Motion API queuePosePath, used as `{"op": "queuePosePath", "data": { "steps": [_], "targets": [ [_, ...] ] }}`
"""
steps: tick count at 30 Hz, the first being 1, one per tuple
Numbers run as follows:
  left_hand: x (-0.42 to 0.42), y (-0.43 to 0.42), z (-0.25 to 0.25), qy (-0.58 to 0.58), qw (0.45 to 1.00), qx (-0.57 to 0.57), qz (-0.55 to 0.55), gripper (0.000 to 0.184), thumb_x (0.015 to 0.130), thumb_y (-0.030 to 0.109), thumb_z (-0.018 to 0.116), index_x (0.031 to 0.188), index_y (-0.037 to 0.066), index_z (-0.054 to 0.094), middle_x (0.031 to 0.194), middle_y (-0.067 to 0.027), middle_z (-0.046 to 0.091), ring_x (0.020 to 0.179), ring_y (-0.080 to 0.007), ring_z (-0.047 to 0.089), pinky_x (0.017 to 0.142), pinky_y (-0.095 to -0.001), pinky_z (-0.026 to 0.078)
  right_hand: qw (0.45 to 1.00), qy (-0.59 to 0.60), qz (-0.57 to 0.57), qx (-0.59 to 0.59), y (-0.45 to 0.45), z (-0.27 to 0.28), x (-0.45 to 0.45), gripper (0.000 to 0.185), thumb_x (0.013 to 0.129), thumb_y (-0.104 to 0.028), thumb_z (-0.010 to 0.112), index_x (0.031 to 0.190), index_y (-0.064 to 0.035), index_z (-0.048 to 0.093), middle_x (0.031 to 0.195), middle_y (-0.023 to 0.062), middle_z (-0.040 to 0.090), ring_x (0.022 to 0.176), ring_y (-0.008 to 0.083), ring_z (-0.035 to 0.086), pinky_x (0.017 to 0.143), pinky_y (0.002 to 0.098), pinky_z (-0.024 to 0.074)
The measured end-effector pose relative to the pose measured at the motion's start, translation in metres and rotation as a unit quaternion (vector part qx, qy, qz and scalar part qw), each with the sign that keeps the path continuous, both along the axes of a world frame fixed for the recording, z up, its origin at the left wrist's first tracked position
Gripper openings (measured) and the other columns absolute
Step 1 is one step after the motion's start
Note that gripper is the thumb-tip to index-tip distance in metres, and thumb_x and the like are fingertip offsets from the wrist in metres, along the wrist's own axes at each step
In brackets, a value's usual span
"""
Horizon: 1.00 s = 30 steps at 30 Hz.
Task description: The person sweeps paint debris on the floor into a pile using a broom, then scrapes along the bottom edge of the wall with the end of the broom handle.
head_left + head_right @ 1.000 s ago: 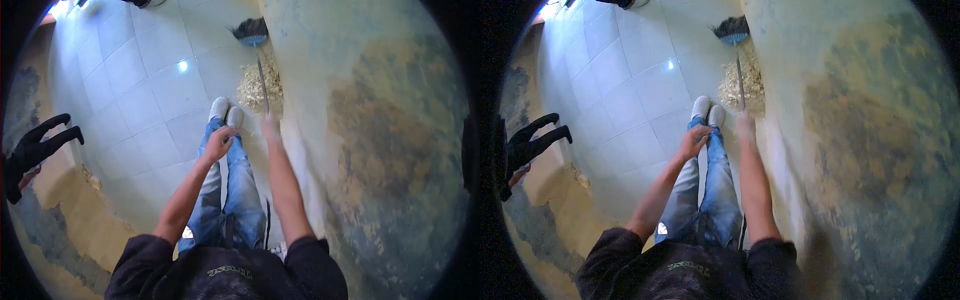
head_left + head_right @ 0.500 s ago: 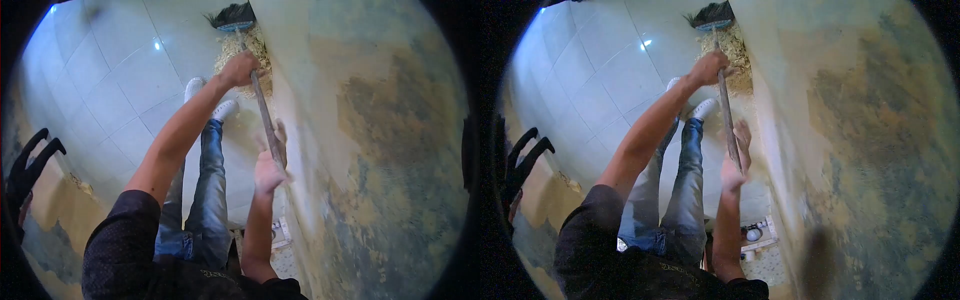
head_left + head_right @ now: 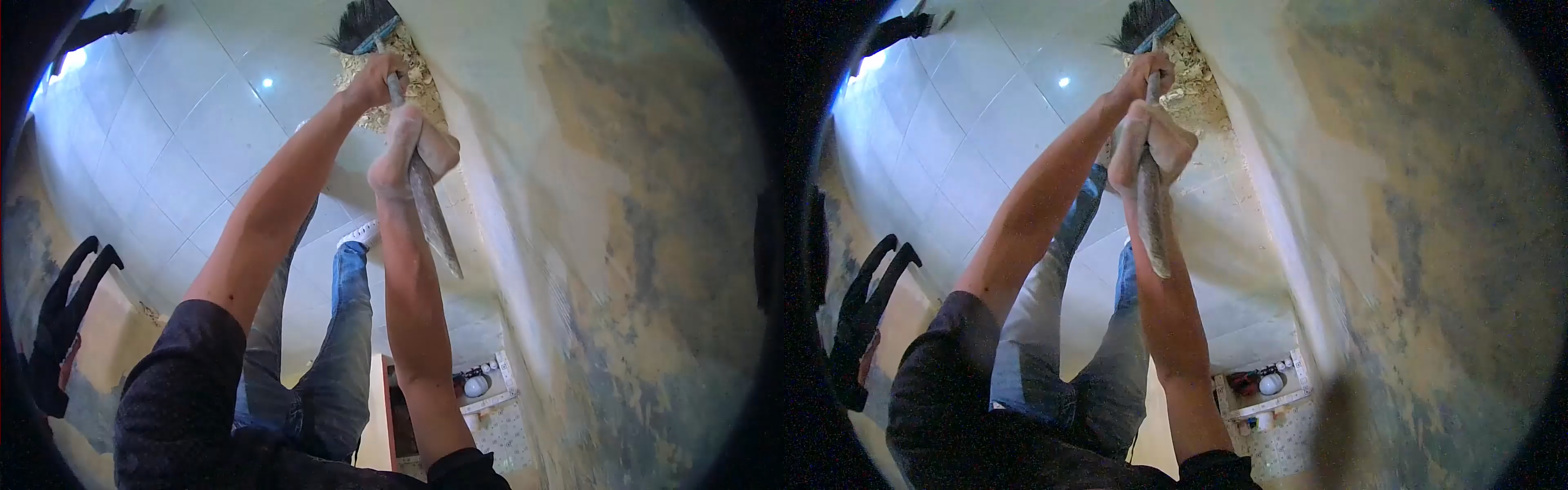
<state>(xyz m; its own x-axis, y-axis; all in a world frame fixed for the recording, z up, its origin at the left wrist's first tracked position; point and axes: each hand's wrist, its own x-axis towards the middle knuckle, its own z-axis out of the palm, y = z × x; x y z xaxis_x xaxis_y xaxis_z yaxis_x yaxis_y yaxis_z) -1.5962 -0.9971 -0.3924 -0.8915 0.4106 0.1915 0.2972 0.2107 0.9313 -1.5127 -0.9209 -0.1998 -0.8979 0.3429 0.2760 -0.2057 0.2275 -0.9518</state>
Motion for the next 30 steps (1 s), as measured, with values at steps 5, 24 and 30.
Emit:
{"op": "queuePosePath", "data": {
  "steps": [5, 24, 30],
  "targets": [
    [0.039, 0.025, -0.018, 0.038, 0.999, -0.012, -0.01, 0.02, 0.069, 0.013, 0.062, 0.061, 0.007, 0.044, 0.061, -0.0072, 0.045, 0.057, -0.0266, 0.046, 0.056, -0.0378, 0.035, 0.998, 0.051, -0.01, -0.026, 0.03, -0.03, 0.05, 0.049, 0.1, -0.018, 0.049, 0.055, -0.0025, 0.038, 0.049, 0.0001, 0.038, 0.044, 0.0072, 0.037, 0.043, 0.0277, 0.0247],
    [0.279, 0.166, 0.035, 0.019, 0.999, 0.004, -0.036, 0.016, 0.061, 0.016, 0.066, 0.057, 0.008, 0.052, 0.064, -0.0132, 0.057, 0.069, -0.0369, 0.054, 0.069, -0.0418, 0.042, 0.998, -0.007, 0.002, -0.066, 0.16, 0.043, 0.284, 0.048, 0.101, -0.012, 0.043, 0.055, -0.0079, 0.029, 0.049, 0.0001, 0.032, 0.045, 0.0111, 0.03, 0.047, 0.03, 0.0252],
    [0.396, 0.249, 0.019, -0.038, 0.992, 0.083, -0.083, 0.015, 0.06, 0.016, 0.065, 0.057, 0.011, 0.051, 0.062, -0.0137, 0.054, 0.065, -0.0382, 0.051, 0.066, -0.0444, 0.039, 0.996, -0.085, -0.031, 0.009, 0.214, 0.054, 0.373, 0.043, 0.096, -0.007, 0.043, 0.055, -0.0053, 0.031, 0.049, 0.0039, 0.036, 0.043, 0.0152, 0.035, 0.045, 0.0306, 0.0305]
  ]
}}
